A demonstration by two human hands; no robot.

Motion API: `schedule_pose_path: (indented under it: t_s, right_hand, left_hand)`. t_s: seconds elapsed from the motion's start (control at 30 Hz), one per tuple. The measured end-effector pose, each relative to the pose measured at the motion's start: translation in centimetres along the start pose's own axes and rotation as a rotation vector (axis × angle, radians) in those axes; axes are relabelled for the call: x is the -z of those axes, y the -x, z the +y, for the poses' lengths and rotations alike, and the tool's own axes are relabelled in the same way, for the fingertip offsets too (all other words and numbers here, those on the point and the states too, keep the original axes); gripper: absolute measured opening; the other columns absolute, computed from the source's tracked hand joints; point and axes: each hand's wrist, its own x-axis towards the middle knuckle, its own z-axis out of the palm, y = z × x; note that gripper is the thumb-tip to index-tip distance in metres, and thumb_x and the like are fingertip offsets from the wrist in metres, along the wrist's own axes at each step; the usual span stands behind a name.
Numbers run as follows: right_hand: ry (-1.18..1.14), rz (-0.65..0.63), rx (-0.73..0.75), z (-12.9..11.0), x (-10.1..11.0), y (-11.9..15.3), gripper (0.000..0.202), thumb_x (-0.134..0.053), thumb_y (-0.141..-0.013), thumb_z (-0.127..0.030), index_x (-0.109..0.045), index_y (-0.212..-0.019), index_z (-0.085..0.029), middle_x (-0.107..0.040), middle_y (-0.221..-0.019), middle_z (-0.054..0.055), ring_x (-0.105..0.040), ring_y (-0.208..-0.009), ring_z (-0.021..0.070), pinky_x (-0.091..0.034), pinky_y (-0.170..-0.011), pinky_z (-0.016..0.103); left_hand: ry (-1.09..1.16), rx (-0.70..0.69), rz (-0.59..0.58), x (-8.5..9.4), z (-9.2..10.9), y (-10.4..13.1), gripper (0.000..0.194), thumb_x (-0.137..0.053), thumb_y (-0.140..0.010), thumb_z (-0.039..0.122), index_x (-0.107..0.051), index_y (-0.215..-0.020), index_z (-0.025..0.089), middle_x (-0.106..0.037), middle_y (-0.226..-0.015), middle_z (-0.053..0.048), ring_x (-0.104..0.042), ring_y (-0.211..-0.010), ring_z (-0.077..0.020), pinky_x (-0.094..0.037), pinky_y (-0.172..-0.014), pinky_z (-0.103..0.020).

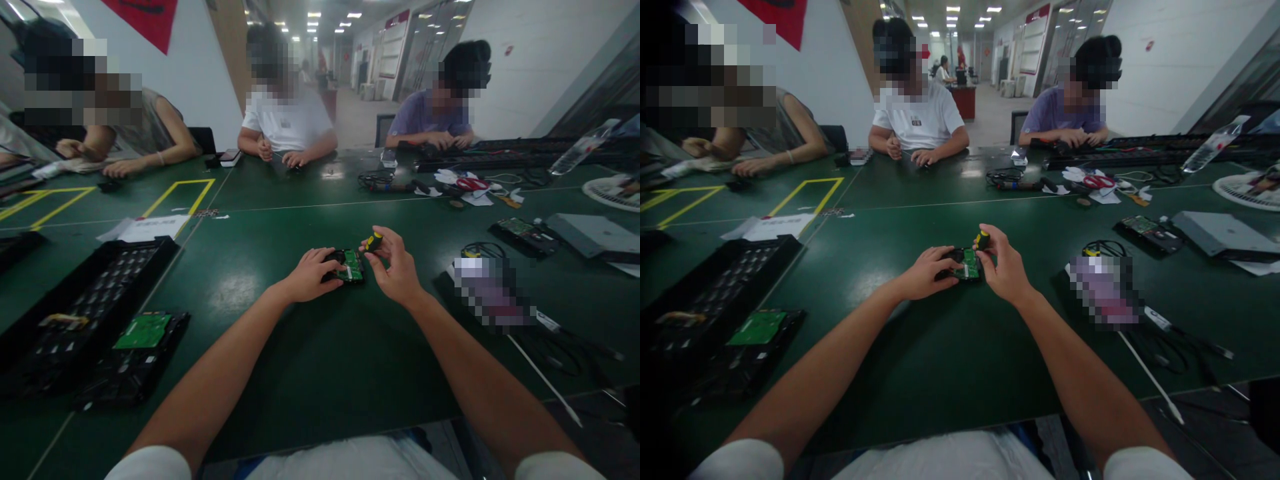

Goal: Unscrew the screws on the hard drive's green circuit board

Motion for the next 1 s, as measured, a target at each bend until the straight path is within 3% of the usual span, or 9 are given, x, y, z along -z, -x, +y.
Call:
schedule_pose_path:
  t_s: [0.27,0.43,0.7,1.0]
  right_hand:
    - [0.257,0.076,0.051,-0.4,-0.6,0.2,0.067,-0.066,-0.102,-0.035,-0.039,-0.162,-0.044,-0.062,-0.152,0.007,-0.074,-0.108,0.0291,-0.066,-0.099,0.057]
    - [0.178,0.120,0.033,-0.5,-0.5,-0.1,0.064,-0.060,-0.105,-0.031,-0.036,-0.164,-0.039,-0.062,-0.151,0.009,-0.074,-0.115,0.0280,-0.064,-0.104,0.054]
    - [0.272,0.173,0.070,-0.9,-0.5,0.0,0.061,-0.070,-0.099,-0.034,-0.047,-0.155,-0.038,-0.068,-0.133,0.009,-0.072,-0.100,0.0272,-0.066,-0.092,0.053]
    - [0.146,0.154,0.014,-0.6,-0.4,-0.1,0.062,-0.071,-0.097,-0.029,-0.049,-0.154,-0.039,-0.063,-0.141,0.008,-0.071,-0.109,0.0280,-0.065,-0.099,0.055]
  left_hand:
    - [0.019,0.000,0.006,-0.1,0.0,0.0,0.038,-0.072,-0.099,0.045,-0.071,-0.134,0.031,-0.043,-0.166,-0.013,-0.042,-0.152,-0.0388,-0.031,-0.124,-0.066]
    - [0.018,-0.013,0.009,-0.1,-0.1,0.0,0.038,-0.073,-0.098,0.045,-0.071,-0.134,0.031,-0.044,-0.166,-0.013,-0.044,-0.151,-0.0381,-0.033,-0.124,-0.063]
    - [0.013,-0.001,0.000,-0.1,0.0,0.0,0.038,-0.071,-0.099,0.045,-0.071,-0.134,0.030,-0.043,-0.166,-0.014,-0.042,-0.152,-0.0388,-0.032,-0.124,-0.065]
    - [0.016,-0.003,0.001,-0.1,-0.1,0.0,0.039,-0.072,-0.098,0.046,-0.071,-0.135,0.031,-0.044,-0.165,-0.014,-0.042,-0.152,-0.0383,-0.033,-0.124,-0.064]
